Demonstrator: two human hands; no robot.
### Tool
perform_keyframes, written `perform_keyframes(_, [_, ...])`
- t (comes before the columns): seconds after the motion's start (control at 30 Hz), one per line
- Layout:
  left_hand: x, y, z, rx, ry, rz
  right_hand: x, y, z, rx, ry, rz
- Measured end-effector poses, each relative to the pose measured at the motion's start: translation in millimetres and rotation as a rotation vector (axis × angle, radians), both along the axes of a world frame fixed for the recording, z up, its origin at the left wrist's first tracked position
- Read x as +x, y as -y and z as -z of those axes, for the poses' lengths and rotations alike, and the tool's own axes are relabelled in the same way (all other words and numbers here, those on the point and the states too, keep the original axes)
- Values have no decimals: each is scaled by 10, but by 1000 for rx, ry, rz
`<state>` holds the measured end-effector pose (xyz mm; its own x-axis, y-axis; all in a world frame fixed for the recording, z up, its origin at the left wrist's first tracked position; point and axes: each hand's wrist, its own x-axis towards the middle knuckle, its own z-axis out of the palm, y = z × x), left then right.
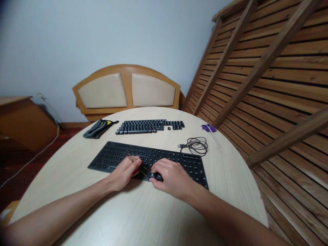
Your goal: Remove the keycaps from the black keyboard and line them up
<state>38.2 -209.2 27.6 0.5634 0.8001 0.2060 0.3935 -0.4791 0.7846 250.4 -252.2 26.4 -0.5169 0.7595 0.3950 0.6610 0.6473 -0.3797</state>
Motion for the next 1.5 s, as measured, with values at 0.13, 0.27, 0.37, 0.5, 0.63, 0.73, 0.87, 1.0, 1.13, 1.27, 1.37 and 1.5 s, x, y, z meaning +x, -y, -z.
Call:
perform_keyframes(0.13, [-7, 3, -44, -36, -22, 12, -7, -12, 29, 15, -28, 9])
perform_keyframes(0.27, [-20, -6, -87, -68, -34, 38, -14, -13, 45, 32, -41, 9])
perform_keyframes(0.37, [-29, -13, -102, -72, -31, 53, -17, -18, 55, 44, -45, 12])
perform_keyframes(0.5, [-27, -6, -108, -79, -35, 47, -18, -18, 69, 40, -46, 17])
perform_keyframes(0.63, [-25, 8, -122, -79, -33, 46, -17, 0, 49, 14, -49, 19])
perform_keyframes(0.73, [-50, -14, -137, -137, 1, 31, -17, 10, 0, -40, -108, 76])
perform_keyframes(0.87, [-97, -74, -144, -237, 88, 21, -16, 2, -62, -148, -194, 200])
perform_keyframes(1.0, [-97, -87, -128, -248, 127, 29, -10, -16, -87, -184, -210, 207])
perform_keyframes(1.13, [-76, -70, -128, -239, 128, 19, 37, -45, -117, -229, -301, 253])
perform_keyframes(1.27, [-68, -66, -139, -227, 101, 19, 142, -101, -175, -202, -323, 286])
perform_keyframes(1.37, [-65, -66, -134, -219, 100, 25, 240, -169, -220, -134, -300, 325])
perform_keyframes(1.5, [-60, -65, -128, -212, 113, 41, 353, -337, -256, -53, -236, 363])
